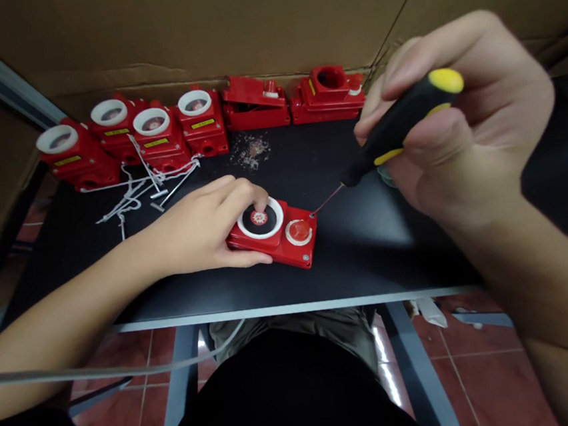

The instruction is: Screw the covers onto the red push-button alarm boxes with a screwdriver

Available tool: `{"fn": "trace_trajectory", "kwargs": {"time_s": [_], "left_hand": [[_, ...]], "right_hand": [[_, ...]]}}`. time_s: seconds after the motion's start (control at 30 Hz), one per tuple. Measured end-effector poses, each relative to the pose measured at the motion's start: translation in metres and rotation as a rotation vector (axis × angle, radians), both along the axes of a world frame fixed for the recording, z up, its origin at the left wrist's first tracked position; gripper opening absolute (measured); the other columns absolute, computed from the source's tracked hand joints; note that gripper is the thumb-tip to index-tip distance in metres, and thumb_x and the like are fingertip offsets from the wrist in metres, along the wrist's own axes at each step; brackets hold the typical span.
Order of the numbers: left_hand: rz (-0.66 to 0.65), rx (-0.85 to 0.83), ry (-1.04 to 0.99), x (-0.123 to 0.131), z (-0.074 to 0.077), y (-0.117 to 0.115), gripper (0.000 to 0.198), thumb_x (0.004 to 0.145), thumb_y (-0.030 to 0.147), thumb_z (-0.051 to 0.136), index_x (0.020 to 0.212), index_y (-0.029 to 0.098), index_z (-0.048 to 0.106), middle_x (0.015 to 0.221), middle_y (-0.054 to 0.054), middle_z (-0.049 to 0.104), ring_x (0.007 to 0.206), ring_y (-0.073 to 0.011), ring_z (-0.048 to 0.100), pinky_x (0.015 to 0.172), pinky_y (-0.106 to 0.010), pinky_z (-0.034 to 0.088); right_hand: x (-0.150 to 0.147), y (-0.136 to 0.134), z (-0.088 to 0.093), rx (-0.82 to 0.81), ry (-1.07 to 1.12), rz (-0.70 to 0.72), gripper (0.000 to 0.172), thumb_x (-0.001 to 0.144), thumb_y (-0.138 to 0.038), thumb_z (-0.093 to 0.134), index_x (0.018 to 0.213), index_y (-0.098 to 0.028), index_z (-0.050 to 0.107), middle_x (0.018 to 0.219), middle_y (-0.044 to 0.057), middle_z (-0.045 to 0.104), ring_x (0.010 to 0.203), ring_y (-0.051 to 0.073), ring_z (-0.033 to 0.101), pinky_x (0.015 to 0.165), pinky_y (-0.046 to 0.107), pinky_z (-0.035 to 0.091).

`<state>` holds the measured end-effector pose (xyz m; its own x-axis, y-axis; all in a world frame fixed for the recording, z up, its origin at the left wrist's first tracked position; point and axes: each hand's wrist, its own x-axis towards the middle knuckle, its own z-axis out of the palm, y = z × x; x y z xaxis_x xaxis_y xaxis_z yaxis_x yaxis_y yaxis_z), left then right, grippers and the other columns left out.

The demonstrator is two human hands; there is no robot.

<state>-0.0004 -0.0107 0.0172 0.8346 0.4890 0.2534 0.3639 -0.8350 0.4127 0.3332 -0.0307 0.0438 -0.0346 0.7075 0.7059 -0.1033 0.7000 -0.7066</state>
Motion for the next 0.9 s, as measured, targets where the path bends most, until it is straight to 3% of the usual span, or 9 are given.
{"fn": "trace_trajectory", "kwargs": {"time_s": [0.13,0.3,0.43,0.53,0.6,0.73,0.9], "left_hand": [[-0.010,-0.017,-0.002,0.002,0.000,-0.001,0.064,0.120,0.087,0.083,0.140,0.028,0.069,0.142,-0.016,0.086,0.121,-0.0357,0.083,0.105,-0.046,0.064],[-0.001,-0.043,-0.009,0.002,-0.001,0.000,0.068,0.118,0.092,0.082,0.139,0.028,0.069,0.140,-0.015,0.086,0.120,-0.0361,0.083,0.105,-0.046,0.064],[-0.003,-0.045,-0.016,0.001,-0.001,0.000,0.068,0.118,0.091,0.084,0.140,0.028,0.070,0.141,-0.014,0.086,0.122,-0.0359,0.084,0.105,-0.045,0.063],[0.004,-0.056,-0.011,0.001,-0.001,-0.001,0.070,0.117,0.093,0.084,0.140,0.029,0.071,0.141,-0.013,0.087,0.122,-0.0360,0.084,0.106,-0.044,0.063],[0.004,-0.066,-0.005,0.002,-0.002,-0.001,0.072,0.117,0.096,0.082,0.139,0.029,0.070,0.142,-0.014,0.086,0.123,-0.0362,0.084,0.107,-0.045,0.064],[-0.016,-0.075,-0.005,0.002,-0.001,0.000,0.069,0.119,0.094,0.079,0.139,0.029,0.069,0.143,-0.014,0.085,0.123,-0.0359,0.084,0.107,-0.044,0.063],[-0.009,-0.163,-0.011,0.001,-0.001,0.005,0.068,0.115,0.091,0.088,0.139,0.029,0.070,0.143,-0.014,0.084,0.124,-0.0364,0.082,0.107,-0.045,0.063]], "right_hand": [[0.000,-0.003,0.003,-0.041,0.025,0.045,0.028,0.095,-0.053,0.115,0.112,-0.036,0.100,0.111,0.004,0.087,0.095,0.026,0.087,0.077,0.042,0.068],[0.003,0.001,0.006,0.019,-0.046,-0.020,0.033,0.100,-0.058,0.112,0.112,-0.031,0.098,0.108,0.005,0.088,0.091,0.025,0.090,0.067,0.038,0.069],[0.005,0.009,0.005,0.118,-0.068,0.028,0.032,0.107,-0.057,0.106,0.114,-0.027,0.100,0.098,0.003,0.088,0.069,0.015,0.083,0.046,0.025,0.050],[0.007,0.009,0.007,0.110,-0.061,0.053,0.033,0.106,-0.056,0.107,0.112,-0.025,0.100,0.096,0.005,0.087,0.060,0.013,0.074,0.038,0.026,0.035],[0.008,0.007,0.009,0.027,-0.101,0.066,0.045,0.097,-0.064,0.113,0.117,-0.027,0.097,0.106,0.008,0.088,0.065,0.017,0.076,0.037,0.030,0.039],[0.001,0.002,0.015,-0.170,-0.206,0.076,0.088,0.075,-0.074,0.123,0.145,-0.036,0.085,0.146,0.015,0.087,0.092,0.031,0.088,0.052,0.043,0.069],[-0.010,-0.006,0.017,-0.177,-0.246,0.111,0.088,0.078,-0.075,0.119,0.149,-0.038,0.081,0.147,0.015,0.086,0.108,0.040,0.090,0.070,0.055,0.080]]}}
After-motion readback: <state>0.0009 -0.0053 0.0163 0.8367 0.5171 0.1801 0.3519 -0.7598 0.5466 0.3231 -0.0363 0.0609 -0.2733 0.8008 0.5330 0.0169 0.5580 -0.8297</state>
